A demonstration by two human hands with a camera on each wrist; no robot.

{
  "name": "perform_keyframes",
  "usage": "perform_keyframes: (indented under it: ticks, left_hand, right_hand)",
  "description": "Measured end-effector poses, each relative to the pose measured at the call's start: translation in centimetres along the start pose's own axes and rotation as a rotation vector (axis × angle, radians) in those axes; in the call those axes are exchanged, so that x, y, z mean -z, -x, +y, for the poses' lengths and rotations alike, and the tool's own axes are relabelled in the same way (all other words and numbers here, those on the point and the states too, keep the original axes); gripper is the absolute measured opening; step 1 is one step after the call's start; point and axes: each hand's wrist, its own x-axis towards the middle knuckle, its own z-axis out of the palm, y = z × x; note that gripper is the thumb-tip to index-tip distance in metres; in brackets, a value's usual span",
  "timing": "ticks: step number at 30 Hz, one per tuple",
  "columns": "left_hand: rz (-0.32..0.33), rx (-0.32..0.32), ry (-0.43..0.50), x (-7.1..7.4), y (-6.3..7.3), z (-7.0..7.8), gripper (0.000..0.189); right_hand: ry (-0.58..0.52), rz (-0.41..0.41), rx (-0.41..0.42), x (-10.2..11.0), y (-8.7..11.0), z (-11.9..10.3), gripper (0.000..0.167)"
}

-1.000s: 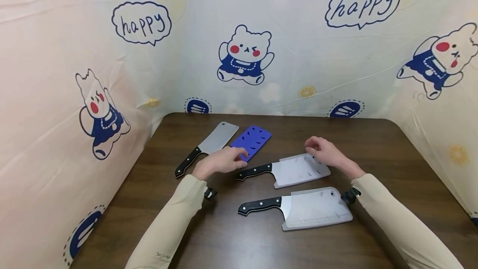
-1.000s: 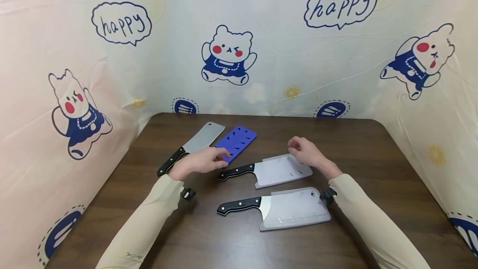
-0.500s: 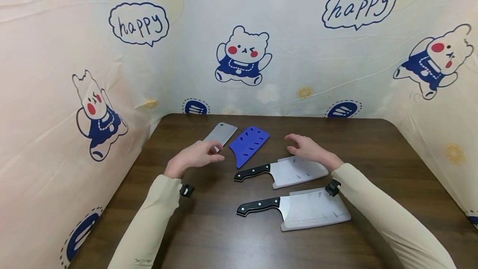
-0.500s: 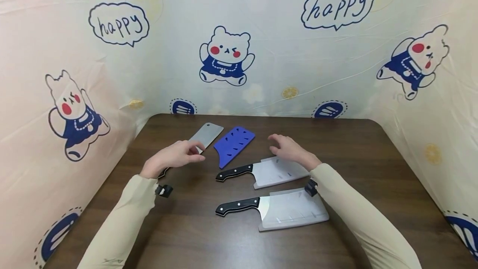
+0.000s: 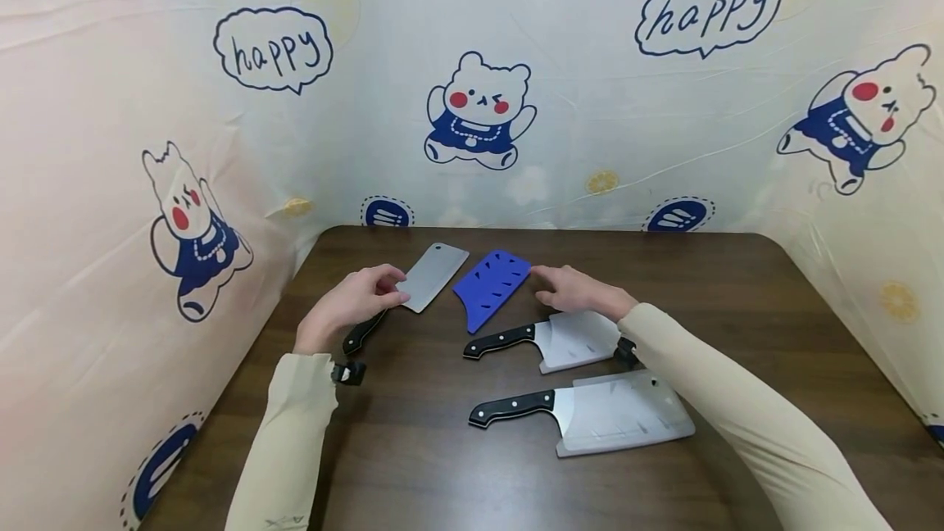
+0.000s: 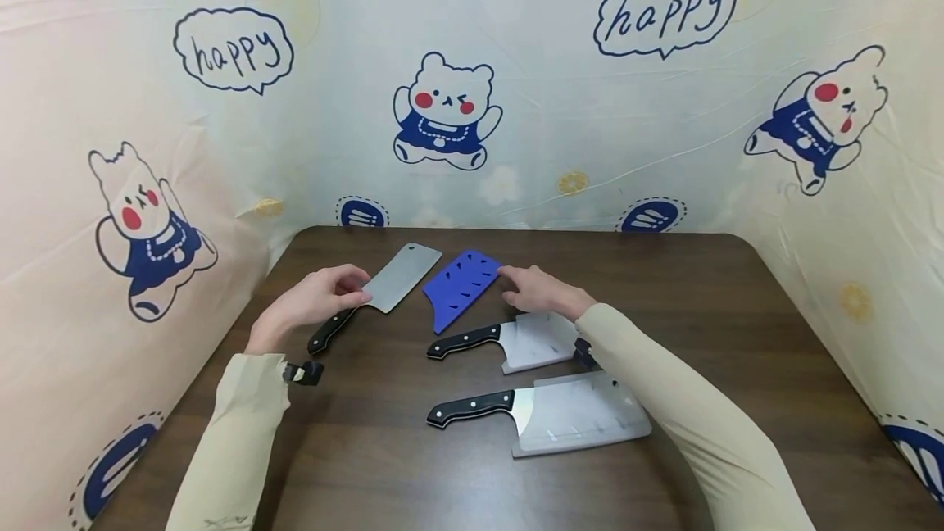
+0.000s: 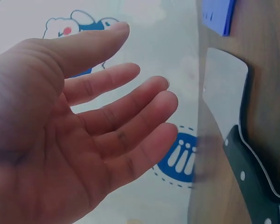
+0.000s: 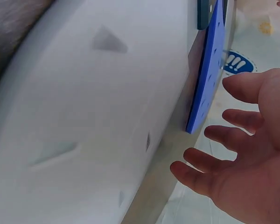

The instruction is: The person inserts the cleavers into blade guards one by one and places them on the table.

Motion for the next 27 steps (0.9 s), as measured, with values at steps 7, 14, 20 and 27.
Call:
perform_keyframes:
  ticks: [7, 14, 20, 27]
  left_hand:
    - [-0.021, 0.073, -0.009, -0.6, 0.0, -1.9, 0.047]
    - [-0.023, 0.082, -0.057, -1.4, -0.7, -3.5, 0.052]
    - [-0.033, 0.079, -0.067, -1.5, -0.6, -4.0, 0.053]
    - [-0.089, 0.097, -0.063, -1.8, -0.4, -4.3, 0.057]
  right_hand:
    - [0.045, 0.002, 0.032, 0.0, -1.3, -1.0, 0.056]
    - [0.091, -0.059, 0.044, -0.7, -2.4, -1.8, 0.056]
    - [0.081, -0.122, -0.019, -1.1, -2.6, -2.3, 0.058]
    - [0.147, -0.125, -0.014, -1.2, -2.1, -2.8, 0.056]
